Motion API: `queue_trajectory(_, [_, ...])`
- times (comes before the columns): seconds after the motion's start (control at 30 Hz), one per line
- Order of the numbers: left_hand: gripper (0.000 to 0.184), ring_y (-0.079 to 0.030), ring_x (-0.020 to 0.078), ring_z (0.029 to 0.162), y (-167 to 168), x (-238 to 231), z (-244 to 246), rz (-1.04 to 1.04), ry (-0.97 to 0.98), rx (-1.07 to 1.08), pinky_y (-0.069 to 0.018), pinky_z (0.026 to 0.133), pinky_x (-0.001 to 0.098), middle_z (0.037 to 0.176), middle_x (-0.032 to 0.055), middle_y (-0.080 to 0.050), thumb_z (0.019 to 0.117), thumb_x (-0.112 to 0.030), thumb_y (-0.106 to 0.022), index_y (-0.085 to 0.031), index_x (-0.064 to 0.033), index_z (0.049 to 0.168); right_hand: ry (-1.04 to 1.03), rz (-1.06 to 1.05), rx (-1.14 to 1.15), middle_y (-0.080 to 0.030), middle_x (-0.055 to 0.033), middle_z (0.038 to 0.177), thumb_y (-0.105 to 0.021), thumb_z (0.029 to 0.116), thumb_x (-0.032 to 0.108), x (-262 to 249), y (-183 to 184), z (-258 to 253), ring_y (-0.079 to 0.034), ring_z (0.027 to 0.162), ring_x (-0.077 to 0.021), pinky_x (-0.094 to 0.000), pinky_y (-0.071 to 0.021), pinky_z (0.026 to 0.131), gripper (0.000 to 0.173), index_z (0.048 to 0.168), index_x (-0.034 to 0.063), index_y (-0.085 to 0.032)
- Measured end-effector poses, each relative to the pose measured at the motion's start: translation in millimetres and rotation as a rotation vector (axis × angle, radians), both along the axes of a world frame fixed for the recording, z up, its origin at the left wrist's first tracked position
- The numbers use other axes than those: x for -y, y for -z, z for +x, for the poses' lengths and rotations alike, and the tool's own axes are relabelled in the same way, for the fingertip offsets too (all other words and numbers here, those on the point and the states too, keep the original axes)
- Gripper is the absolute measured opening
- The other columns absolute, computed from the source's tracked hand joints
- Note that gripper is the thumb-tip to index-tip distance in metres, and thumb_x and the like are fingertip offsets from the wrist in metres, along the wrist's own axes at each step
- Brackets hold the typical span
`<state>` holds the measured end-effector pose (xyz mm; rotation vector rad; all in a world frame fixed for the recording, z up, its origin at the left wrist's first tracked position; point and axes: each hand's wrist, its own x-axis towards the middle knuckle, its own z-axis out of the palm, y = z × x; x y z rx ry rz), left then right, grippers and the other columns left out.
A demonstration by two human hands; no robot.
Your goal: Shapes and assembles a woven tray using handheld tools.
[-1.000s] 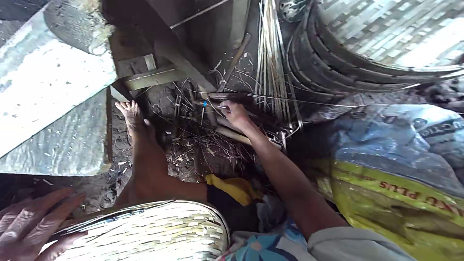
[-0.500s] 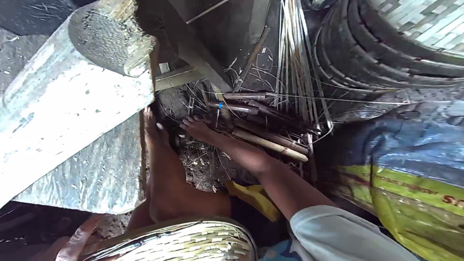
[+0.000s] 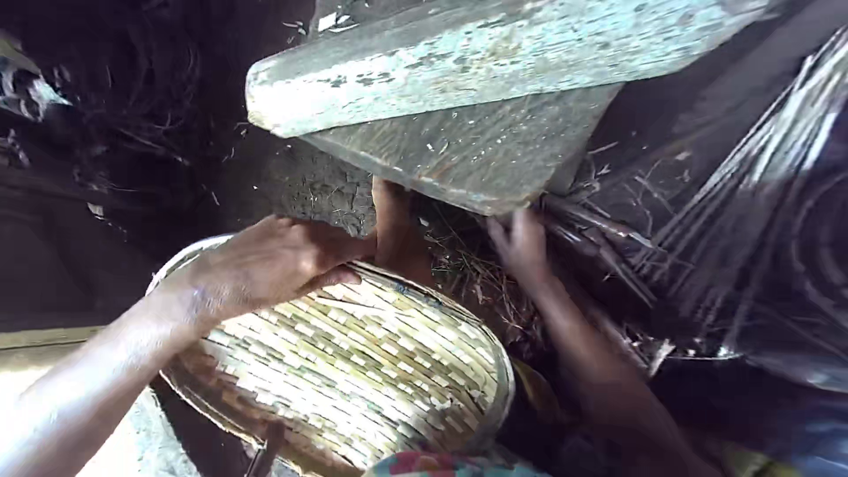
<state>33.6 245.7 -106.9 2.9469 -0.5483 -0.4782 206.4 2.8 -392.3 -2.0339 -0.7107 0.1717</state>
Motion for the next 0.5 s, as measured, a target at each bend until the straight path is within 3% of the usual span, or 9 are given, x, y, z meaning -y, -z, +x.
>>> queue_trajectory(0.07, [0.034, -0.071, 0.0241, 0.076, -1.5, 8.5, 5.6, -0.011, -0.004, -0.007, -0.0559, 0.063, 0.0453, 0.092, 0.0059, -0.072, 0.1033, -0.036, -0.055, -0.073, -0.0132, 0.12, 0.166, 0.419, 0.024, -0.067, -0.0115, 0.104, -0.06, 0.0993, 0.013, 36.3, -32.2, -20.1, -0.069, 0.091, -0.017, -0.0376, -0.058, 0.086, 0.031, 0.124, -0.0054, -0.056])
queue_trajectory(0.1, [0.031, -0.07, 0.0247, 0.073, -1.8, 13.4, 9.3, -0.013, -0.006, -0.004, -0.054, 0.06, 0.0474, 0.09, 0.0054, -0.072, 0.1027, -0.036, -0.056, -0.074, -0.0148, 0.117, 0.169, 0.675, 0.012, -0.068, 0.0044, 0.098, -0.059, 0.0972, 0.011, 50.9, -54.9, -25.8, -0.068, 0.086, -0.0065, -0.0303, -0.0593, 0.081, 0.02, 0.117, 0.0095, -0.059])
queue_trajectory(0.13, [0.03, -0.07, 0.0264, 0.072, -1.9, 17.5, 13.7, -0.009, -0.003, -0.01, -0.0526, 0.058, 0.0499, 0.09, 0.006, -0.071, 0.1024, -0.036, -0.056, -0.074, -0.0155, 0.117, 0.136, 0.906, -0.009, -0.069, 0.01, 0.091, -0.059, 0.096, 0.012, 63.5, -82.2, -29.7, -0.068, 0.079, -0.0052, -0.0295, -0.06, 0.076, 0.016, 0.109, 0.0195, -0.063])
queue_trajectory(0.2, [0.029, -0.072, 0.03, 0.083, -7.4, 23.8, 24.0, 0.019, -0.013, -0.087, -0.0544, 0.067, 0.0566, 0.1, 0.008, -0.074, 0.1033, -0.035, -0.058, -0.073, -0.0175, 0.122, 0.114, 1.221, -0.042, -0.064, 0.0101, 0.07, -0.058, 0.0948, 0.02, 76.5, -144.1, -42.1, -0.062, 0.06, -0.0071, -0.0283, -0.0567, 0.059, 0.01, 0.089, 0.0246, -0.065])
queue_trajectory(0.27, [0.032, -0.071, 0.0308, 0.097, -19.9, 30.1, 33.7, 0.011, -0.013, -0.163, -0.0551, 0.081, 0.0575, 0.109, 0.0098, -0.073, 0.101, -0.036, -0.063, -0.071, -0.0181, 0.126, 0.093, 1.423, -0.036, -0.053, 0.0074, 0.058, -0.046, 0.1002, 0.019, 71.5, -198.4, -58.9, -0.052, 0.047, -0.008, -0.0247, -0.049, 0.046, 0.024, 0.079, 0.0201, -0.057])
queue_trajectory(0.3, [0.037, -0.069, 0.0303, 0.103, -28.9, 34.8, 37.3, 0.002, -0.017, -0.208, -0.0546, 0.087, 0.0556, 0.112, 0.0109, -0.071, 0.0994, -0.038, -0.065, -0.07, -0.0167, 0.129, 0.061, 1.499, -0.045, -0.052, 0.0053, 0.056, -0.041, 0.103, 0.019, 65.7, -216.8, -65.7, -0.051, 0.044, -0.009, -0.0244, -0.0482, 0.043, 0.029, 0.078, 0.0173, -0.054])
queue_trajectory(0.4, [0.052, -0.065, 0.0261, 0.113, -56.8, 49.0, 42.0, -0.064, -0.118, -0.365, -0.0501, 0.098, 0.0471, 0.125, 0.0138, -0.067, 0.0991, -0.04, -0.065, -0.059, -0.0116, 0.143, -0.103, 1.598, -0.147, -0.054, 0.0028, 0.055, -0.041, 0.1048, 0.022, 46.0, -246.7, -77.8, -0.054, 0.044, -0.01, -0.0246, -0.0495, 0.042, 0.033, 0.077, 0.0143, -0.056])
queue_trajectory(0.47, [0.052, -0.066, 0.0245, 0.111, -64.3, 52.3, 42.8, -0.034, -0.145, -0.397, -0.0511, 0.097, 0.0461, 0.123, 0.0125, -0.069, 0.0973, -0.033, -0.07, -0.059, -0.0135, 0.145, -0.172, 1.591, -0.184, -0.052, 0.0028, 0.054, -0.041, 0.1055, 0.022, 34.6, -254.5, -82.7, -0.054, 0.044, -0.0102, -0.0248, -0.0496, 0.042, 0.033, 0.076, 0.0144, -0.054])
queue_trajectory(0.5, [0.051, -0.067, 0.0285, 0.109, -62.4, 52.9, 43.2, 0.006, -0.113, -0.383, -0.0511, 0.096, 0.0495, 0.121, 0.0148, -0.069, 0.096, -0.027, -0.073, -0.06, -0.0131, 0.143, -0.196, 1.574, -0.19, -0.052, 0.0031, 0.054, -0.042, 0.1054, 0.022, 29.3, -256.5, -84.8, -0.054, 0.045, -0.0101, -0.0249, -0.0505, 0.044, 0.032, 0.077, 0.0147, -0.054])
